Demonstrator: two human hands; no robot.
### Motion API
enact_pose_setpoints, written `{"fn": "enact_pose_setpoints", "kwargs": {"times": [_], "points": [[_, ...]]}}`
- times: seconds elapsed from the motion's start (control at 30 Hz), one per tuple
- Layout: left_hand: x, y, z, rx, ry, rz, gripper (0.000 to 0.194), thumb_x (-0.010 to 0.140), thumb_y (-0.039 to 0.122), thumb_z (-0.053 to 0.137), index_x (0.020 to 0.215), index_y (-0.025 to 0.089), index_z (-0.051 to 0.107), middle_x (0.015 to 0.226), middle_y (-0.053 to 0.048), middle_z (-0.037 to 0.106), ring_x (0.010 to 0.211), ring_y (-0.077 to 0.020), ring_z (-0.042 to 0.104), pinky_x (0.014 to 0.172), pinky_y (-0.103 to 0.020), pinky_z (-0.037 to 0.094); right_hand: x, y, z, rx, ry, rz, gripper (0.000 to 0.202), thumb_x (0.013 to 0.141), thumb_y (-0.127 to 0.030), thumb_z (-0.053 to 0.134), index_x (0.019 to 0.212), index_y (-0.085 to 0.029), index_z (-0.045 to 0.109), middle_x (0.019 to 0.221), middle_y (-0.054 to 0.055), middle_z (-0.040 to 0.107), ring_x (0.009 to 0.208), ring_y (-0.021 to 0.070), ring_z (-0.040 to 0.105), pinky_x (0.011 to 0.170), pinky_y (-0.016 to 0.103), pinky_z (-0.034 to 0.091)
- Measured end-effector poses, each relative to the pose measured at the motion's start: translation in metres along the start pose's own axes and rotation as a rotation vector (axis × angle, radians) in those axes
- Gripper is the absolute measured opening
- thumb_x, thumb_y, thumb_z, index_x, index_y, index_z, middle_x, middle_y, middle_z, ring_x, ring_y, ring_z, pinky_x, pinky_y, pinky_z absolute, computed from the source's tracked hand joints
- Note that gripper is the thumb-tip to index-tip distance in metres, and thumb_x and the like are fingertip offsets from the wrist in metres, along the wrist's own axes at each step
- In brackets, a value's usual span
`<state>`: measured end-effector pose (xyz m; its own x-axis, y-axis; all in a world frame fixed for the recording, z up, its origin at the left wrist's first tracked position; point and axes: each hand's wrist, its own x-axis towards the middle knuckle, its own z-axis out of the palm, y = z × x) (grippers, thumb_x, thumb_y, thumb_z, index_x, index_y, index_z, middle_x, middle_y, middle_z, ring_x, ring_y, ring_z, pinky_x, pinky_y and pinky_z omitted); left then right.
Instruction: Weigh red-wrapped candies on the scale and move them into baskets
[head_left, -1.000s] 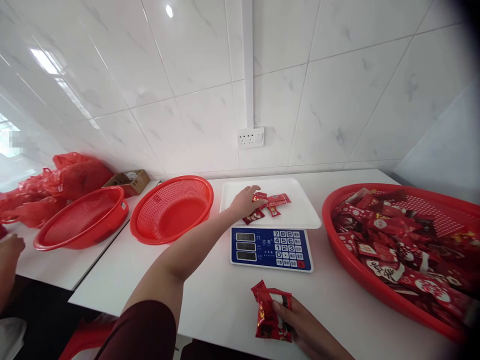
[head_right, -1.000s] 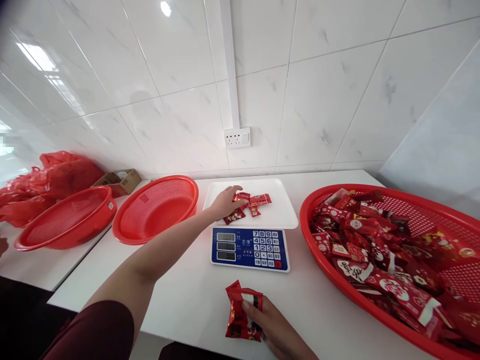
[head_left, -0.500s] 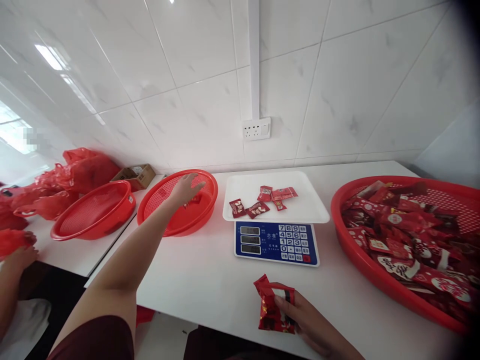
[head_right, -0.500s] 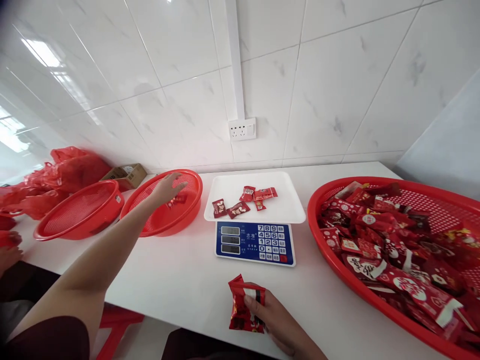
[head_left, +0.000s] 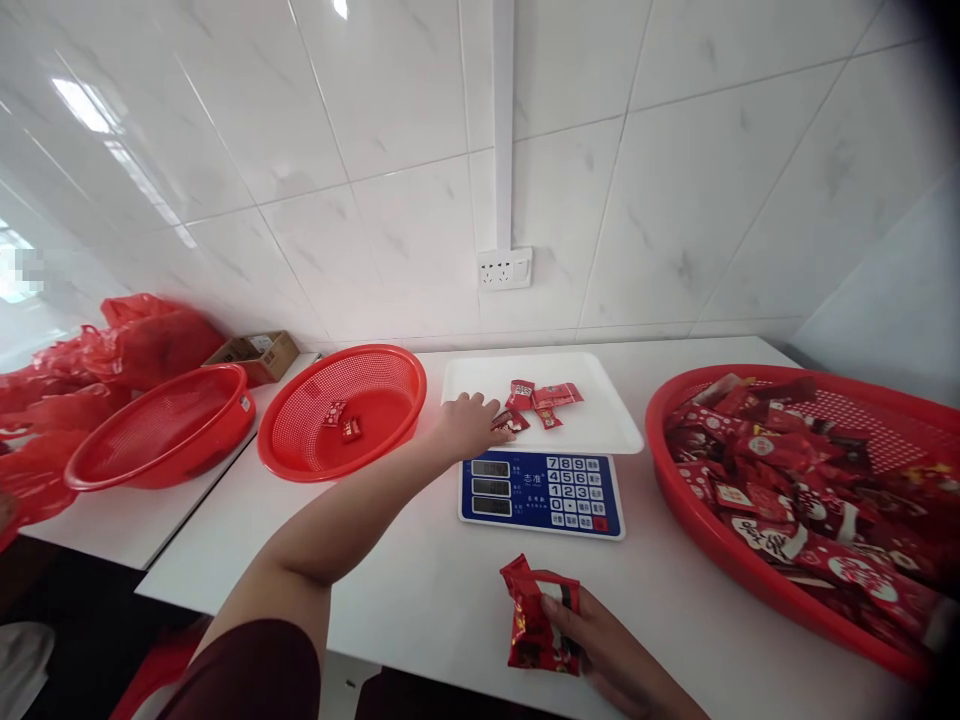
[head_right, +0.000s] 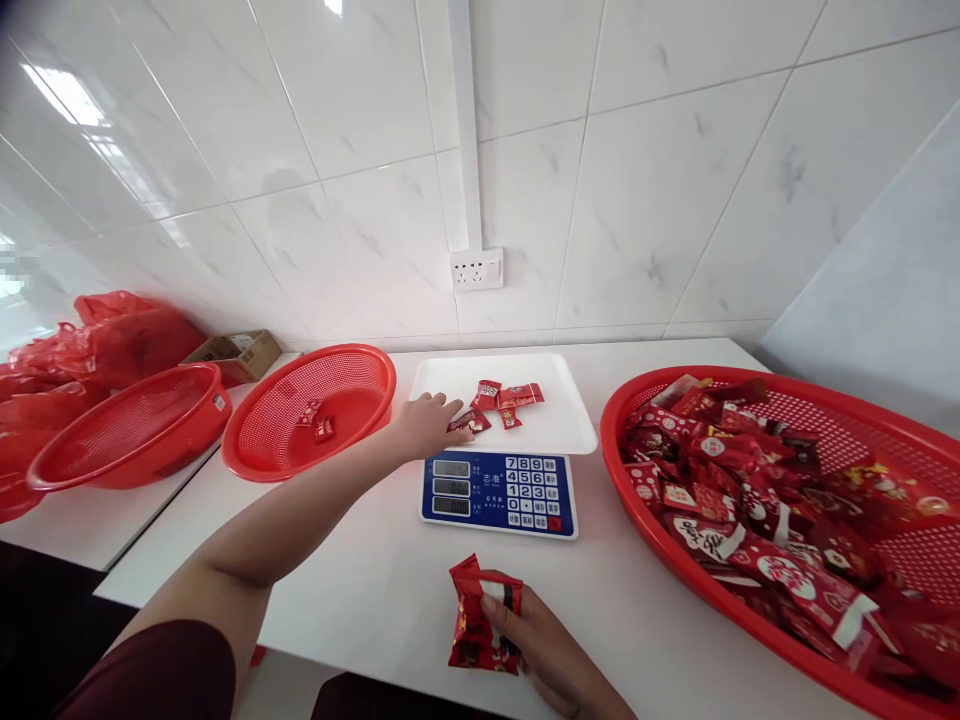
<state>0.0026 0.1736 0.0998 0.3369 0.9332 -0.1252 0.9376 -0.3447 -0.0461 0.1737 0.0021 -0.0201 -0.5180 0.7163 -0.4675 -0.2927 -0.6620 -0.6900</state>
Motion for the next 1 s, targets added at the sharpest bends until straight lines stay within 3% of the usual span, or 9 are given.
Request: {"fn": "enact_pose_setpoints", "kwargs": {"times": [0.23,0.4,0.57,0.67,0.73,0.83,0.93,1.0], "points": [[0.011,0.001,-0.001,-0.13,0.019,0.118,0.03,0.076,0.038,0.055,0.102,0.025,0.058,0.102,-0.009,0.061,0.102,-0.0299,0.051,0.071,-0.035,0.046,-0.001,-0.001,0.002,0.0,-0.015,-0.011,0.038,0.066,-0.049,0.074,0.088,-0.02,0.068,0.076,0.001,0.066,0.075,0.0178,0.062,0.077,0.036,0.047],[0.014,-0.008,-0.003,-0.228,0.085,0.096,0.015,0.072,0.014,0.052,0.083,0.023,0.058,0.089,-0.004,0.063,0.084,-0.0206,0.057,0.063,-0.028,0.045,-0.002,-0.002,0.003,-0.01,-0.011,-0.018,0.036,0.068,-0.049,0.073,0.085,-0.018,0.067,0.075,0.001,0.065,0.074,0.0172,0.061,0.074,0.035,0.047],[-0.005,-0.058,-0.025,-0.212,0.223,-0.122,0.017,0.073,0.01,0.048,0.084,0.022,0.055,0.091,-0.006,0.063,0.08,-0.0222,0.058,0.064,-0.032,0.045,-0.002,-0.002,0.003,-0.035,-0.022,-0.023,0.038,0.068,-0.05,0.073,0.087,-0.018,0.066,0.077,0.002,0.065,0.074,0.0172,0.061,0.074,0.034,0.046],[-0.022,-0.094,-0.039,-0.157,0.289,-0.273,0.016,0.076,0.011,0.048,0.087,0.02,0.057,0.094,-0.011,0.062,0.093,-0.0306,0.057,0.077,-0.043,0.044,-0.002,-0.001,0.003,-0.042,-0.011,-0.025,0.04,0.066,-0.051,0.074,0.089,-0.018,0.067,0.078,0.002,0.065,0.075,0.0181,0.061,0.077,0.037,0.046],[-0.028,-0.106,-0.041,-0.132,0.305,-0.306,0.02,0.076,0.015,0.054,0.094,0.019,0.058,0.103,-0.014,0.062,0.108,-0.0356,0.051,0.089,-0.051,0.037,-0.001,-0.001,0.002,-0.047,-0.016,-0.023,0.039,0.066,-0.05,0.074,0.088,-0.019,0.067,0.078,0.002,0.065,0.076,0.0187,0.061,0.079,0.039,0.046],[-0.021,-0.094,-0.032,-0.157,0.302,-0.207,0.038,0.079,0.029,0.057,0.116,0.021,0.052,0.126,-0.011,0.053,0.124,-0.031,0.04,0.101,-0.047,0.03,0.001,0.001,0.0,-0.074,-0.038,-0.027,0.038,0.068,-0.05,0.073,0.087,-0.018,0.068,0.08,0.003,0.066,0.078,0.0195,0.061,0.079,0.039,0.046],[0.0,-0.057,-0.012,-0.285,0.237,0.093,0.055,0.084,0.046,0.05,0.133,0.022,0.039,0.14,-0.01,0.042,0.131,-0.025,0.034,0.105,-0.039,0.03,0.003,0.001,-0.003,-0.093,-0.065,-0.025,0.04,0.069,-0.051,0.072,0.092,-0.018,0.068,0.082,0.004,0.067,0.079,0.0206,0.062,0.079,0.039,0.046],[0.018,-0.028,0.001,-0.317,0.15,0.257,0.068,0.082,0.056,0.049,0.139,0.024,0.032,0.147,-0.012,0.031,0.138,-0.0282,0.021,0.108,-0.045,0.024,0.002,0.0,-0.003,-0.082,-0.075,-0.023,0.041,0.069,-0.051,0.071,0.094,-0.018,0.068,0.082,0.004,0.068,0.08,0.0211,0.062,0.08,0.039,0.046]]}}
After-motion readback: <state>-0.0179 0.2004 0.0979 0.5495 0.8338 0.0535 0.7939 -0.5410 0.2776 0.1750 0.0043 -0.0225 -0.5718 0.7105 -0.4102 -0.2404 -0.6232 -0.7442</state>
